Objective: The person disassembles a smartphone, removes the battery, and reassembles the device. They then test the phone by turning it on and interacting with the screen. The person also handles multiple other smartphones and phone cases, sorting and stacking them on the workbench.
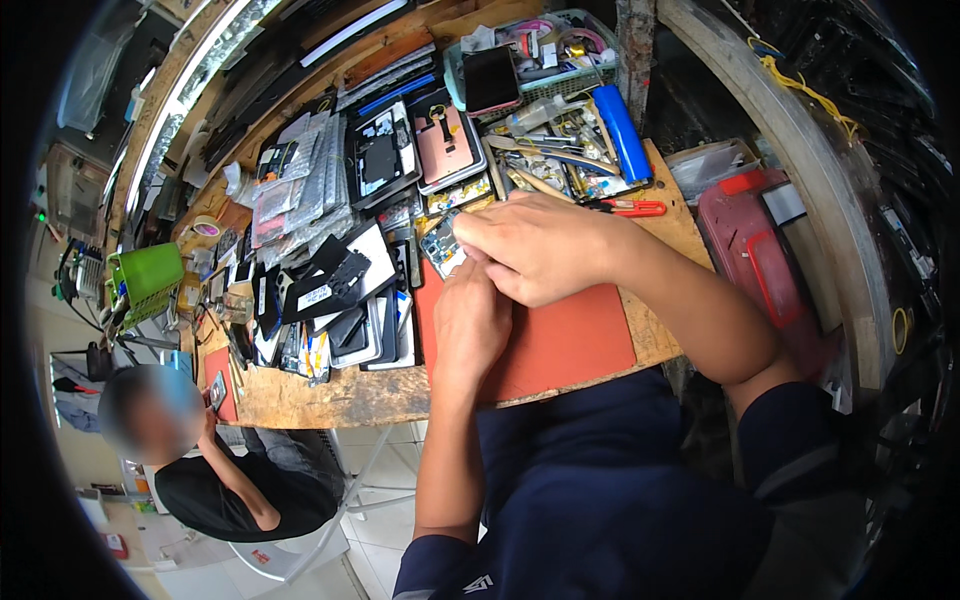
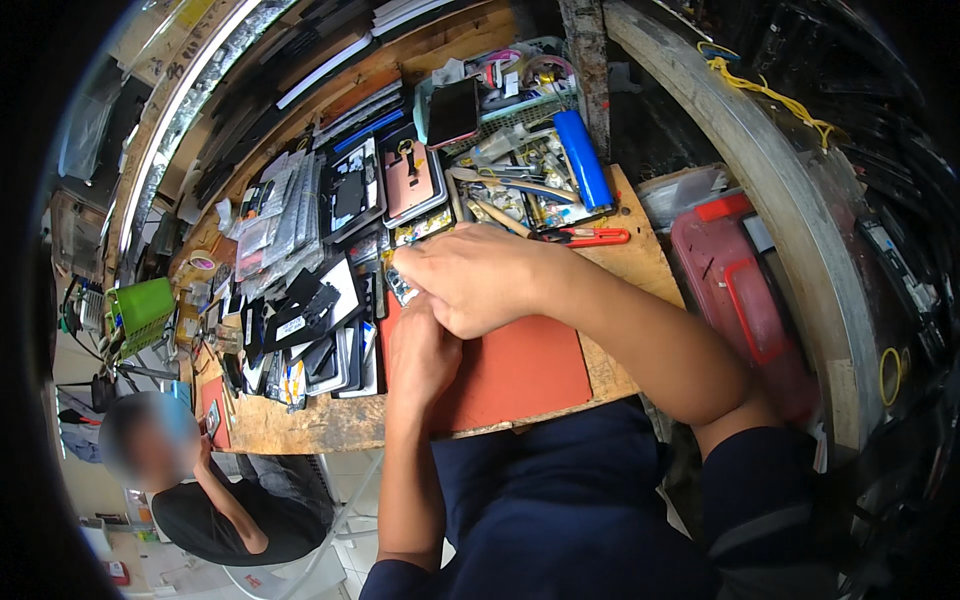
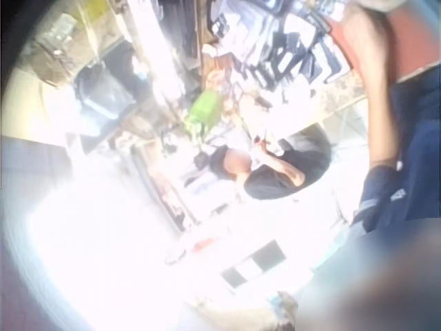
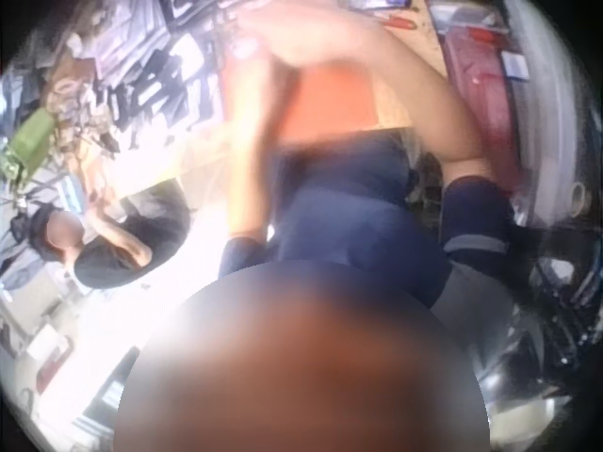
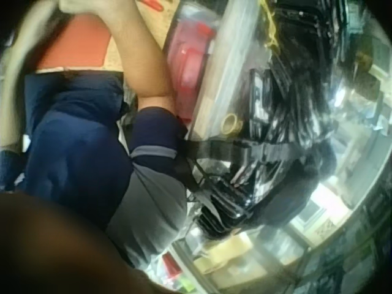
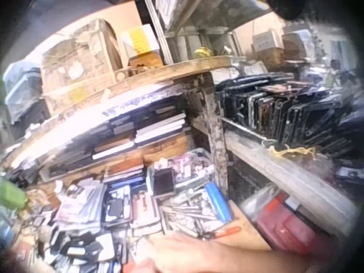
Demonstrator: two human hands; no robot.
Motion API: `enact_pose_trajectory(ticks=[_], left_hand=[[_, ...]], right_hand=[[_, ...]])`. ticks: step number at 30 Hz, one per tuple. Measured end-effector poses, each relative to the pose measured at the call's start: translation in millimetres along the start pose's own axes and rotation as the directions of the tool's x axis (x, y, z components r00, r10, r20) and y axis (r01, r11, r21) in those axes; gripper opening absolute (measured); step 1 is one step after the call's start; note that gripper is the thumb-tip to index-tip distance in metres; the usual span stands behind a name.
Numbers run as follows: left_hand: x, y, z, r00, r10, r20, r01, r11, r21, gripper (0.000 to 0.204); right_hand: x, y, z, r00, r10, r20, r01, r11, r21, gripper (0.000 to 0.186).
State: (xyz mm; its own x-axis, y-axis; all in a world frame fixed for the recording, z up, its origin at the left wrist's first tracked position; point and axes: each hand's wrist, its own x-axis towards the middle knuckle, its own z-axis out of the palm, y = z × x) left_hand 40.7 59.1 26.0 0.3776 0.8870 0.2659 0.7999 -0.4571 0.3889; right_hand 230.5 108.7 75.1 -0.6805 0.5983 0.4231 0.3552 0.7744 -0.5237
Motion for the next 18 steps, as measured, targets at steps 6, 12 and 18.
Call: enact_pose_trajectory(ticks=[6,12,18], left_hand=[[1.7,1.3,2.8,1.000,0.009,-0.004,-0.008,0.996,0.086,0.018],[-2.3,8.9,5.6,0.999,0.005,-0.036,0.001,0.987,0.162,0.013],[-2.9,-17.5,-9.2,0.917,-0.275,-0.290,0.209,0.948,-0.240,0.010]], right_hand=[[2.5,2.8,-4.6,0.985,0.158,0.067,-0.159,0.987,0.002,0.024],[6.7,2.9,-11.7,0.988,0.146,0.044,-0.148,0.988,0.053,0.024],[10.8,9.6,-8.7,0.863,0.429,-0.268,-0.053,0.603,0.796,0.004]])
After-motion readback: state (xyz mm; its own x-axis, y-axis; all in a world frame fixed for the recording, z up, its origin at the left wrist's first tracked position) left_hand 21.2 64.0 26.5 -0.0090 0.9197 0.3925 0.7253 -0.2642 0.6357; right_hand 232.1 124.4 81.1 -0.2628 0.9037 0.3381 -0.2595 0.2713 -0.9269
